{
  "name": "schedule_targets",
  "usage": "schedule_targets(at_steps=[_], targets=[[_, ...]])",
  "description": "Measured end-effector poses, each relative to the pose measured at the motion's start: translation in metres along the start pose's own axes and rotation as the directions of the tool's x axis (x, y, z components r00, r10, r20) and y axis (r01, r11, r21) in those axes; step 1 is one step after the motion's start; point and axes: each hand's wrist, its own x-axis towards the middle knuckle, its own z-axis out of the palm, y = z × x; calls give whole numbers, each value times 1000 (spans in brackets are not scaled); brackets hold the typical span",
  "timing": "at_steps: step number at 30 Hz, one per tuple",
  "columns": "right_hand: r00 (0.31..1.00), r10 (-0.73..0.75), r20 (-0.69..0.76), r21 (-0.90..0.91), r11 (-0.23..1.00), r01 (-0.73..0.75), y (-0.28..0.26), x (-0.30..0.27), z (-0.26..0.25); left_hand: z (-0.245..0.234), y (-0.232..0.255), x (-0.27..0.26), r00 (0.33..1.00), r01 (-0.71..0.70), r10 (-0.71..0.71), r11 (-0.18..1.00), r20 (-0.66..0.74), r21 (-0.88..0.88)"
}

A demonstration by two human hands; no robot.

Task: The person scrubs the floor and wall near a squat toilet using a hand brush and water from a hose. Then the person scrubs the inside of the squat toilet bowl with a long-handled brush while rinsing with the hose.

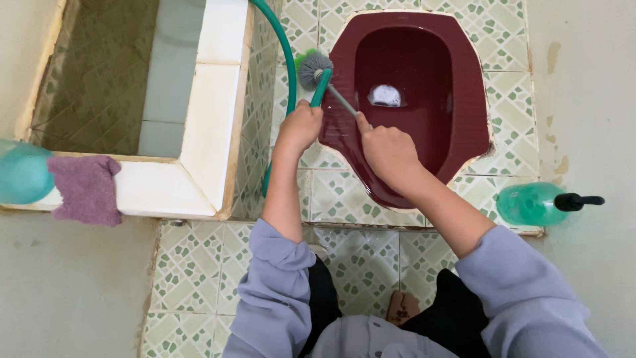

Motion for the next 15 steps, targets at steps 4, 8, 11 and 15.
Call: schedule_targets(at_steps=[4, 8, 11, 15], targets=[[995, -37, 96, -30, 999, 40, -10, -41, -12, -2, 7, -1, 997, -71, 68, 985, -23, -156], [981, -12, 192, -88, 996, 30, -11, -42, -19, -6, 20, -4, 980, 127, -80, 957, 182, -262], [998, 0, 64, -108, 994, 7, -5, 13, -2, -8, 27, -8, 989, 71, -39, 971, 143, -230], [998, 34, -60, -104, 994, -40, -1, 79, 21, -12, 31, -5, 992, 102, -83, 974, 99, -205]])
